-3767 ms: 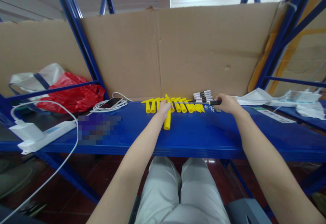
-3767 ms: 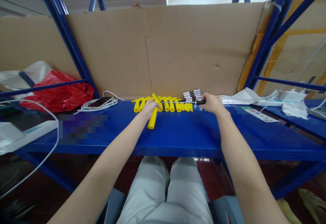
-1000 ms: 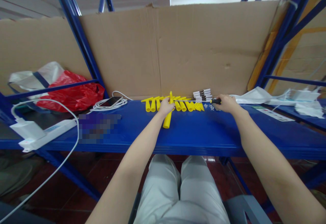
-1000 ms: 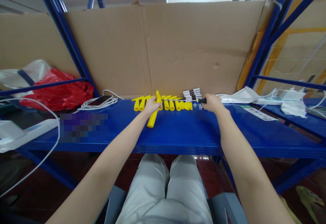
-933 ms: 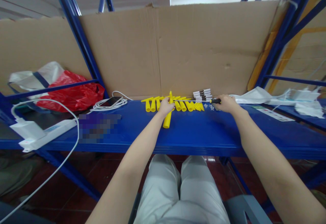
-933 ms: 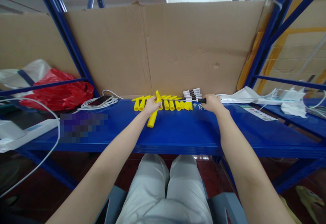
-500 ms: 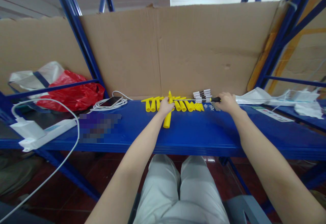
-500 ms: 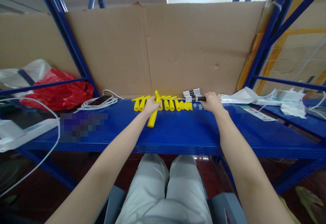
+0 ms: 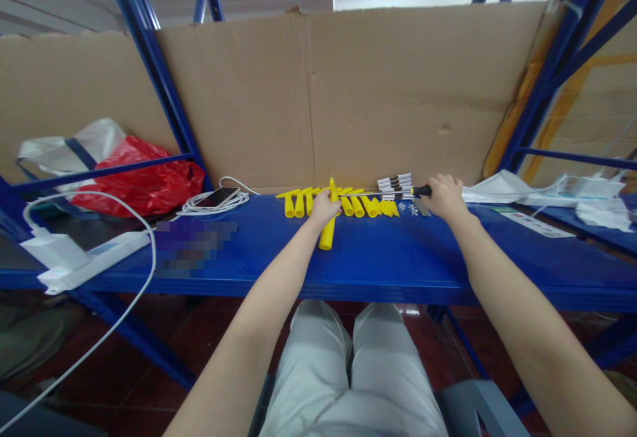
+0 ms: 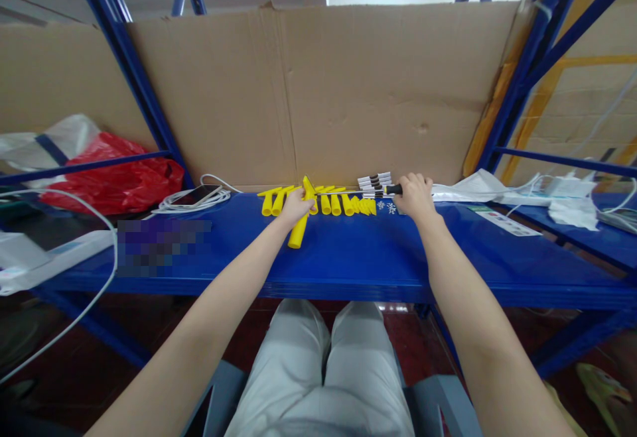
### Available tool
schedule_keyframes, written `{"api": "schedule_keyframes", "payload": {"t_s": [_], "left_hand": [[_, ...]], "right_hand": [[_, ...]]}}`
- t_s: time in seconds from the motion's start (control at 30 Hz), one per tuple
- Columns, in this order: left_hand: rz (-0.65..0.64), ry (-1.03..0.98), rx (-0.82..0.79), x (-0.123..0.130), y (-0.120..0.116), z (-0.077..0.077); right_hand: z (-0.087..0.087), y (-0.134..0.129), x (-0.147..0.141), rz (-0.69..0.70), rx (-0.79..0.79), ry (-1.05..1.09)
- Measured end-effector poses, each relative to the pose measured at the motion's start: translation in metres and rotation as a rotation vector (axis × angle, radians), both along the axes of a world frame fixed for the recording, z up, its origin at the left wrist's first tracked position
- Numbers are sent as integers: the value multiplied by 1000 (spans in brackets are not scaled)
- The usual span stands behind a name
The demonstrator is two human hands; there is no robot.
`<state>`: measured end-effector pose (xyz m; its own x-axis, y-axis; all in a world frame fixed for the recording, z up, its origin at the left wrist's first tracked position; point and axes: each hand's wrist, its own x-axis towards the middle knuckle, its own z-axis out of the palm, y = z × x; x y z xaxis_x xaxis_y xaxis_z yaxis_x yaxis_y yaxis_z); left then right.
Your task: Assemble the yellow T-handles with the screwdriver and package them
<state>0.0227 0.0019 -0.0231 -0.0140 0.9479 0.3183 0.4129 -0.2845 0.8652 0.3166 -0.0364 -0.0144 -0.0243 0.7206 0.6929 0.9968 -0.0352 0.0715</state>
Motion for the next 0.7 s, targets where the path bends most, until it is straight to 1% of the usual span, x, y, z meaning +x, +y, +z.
{"api": "schedule_keyframes", "payload": {"t_s": [0.1, 0.2, 0.33, 0.43, 0.53, 0.7], "left_hand": [[14, 24, -4, 0, 1, -1], [23, 41, -7, 0, 2, -1], [28, 56, 4, 0, 1, 0], [31, 62, 19, 0, 0, 0], [32, 49, 27, 0, 0, 0], [58, 73, 42, -2, 4, -2]], "right_hand": [[1, -3, -1, -6, -30, 8], [4, -6, -5, -46, -60, 30], [6, -9, -10, -127, -148, 80], [6, -8, -11, -153, -213, 89], [4, -5, -8, -129, -236, 66], [1, -1, -2, -34, -249, 23]]}}
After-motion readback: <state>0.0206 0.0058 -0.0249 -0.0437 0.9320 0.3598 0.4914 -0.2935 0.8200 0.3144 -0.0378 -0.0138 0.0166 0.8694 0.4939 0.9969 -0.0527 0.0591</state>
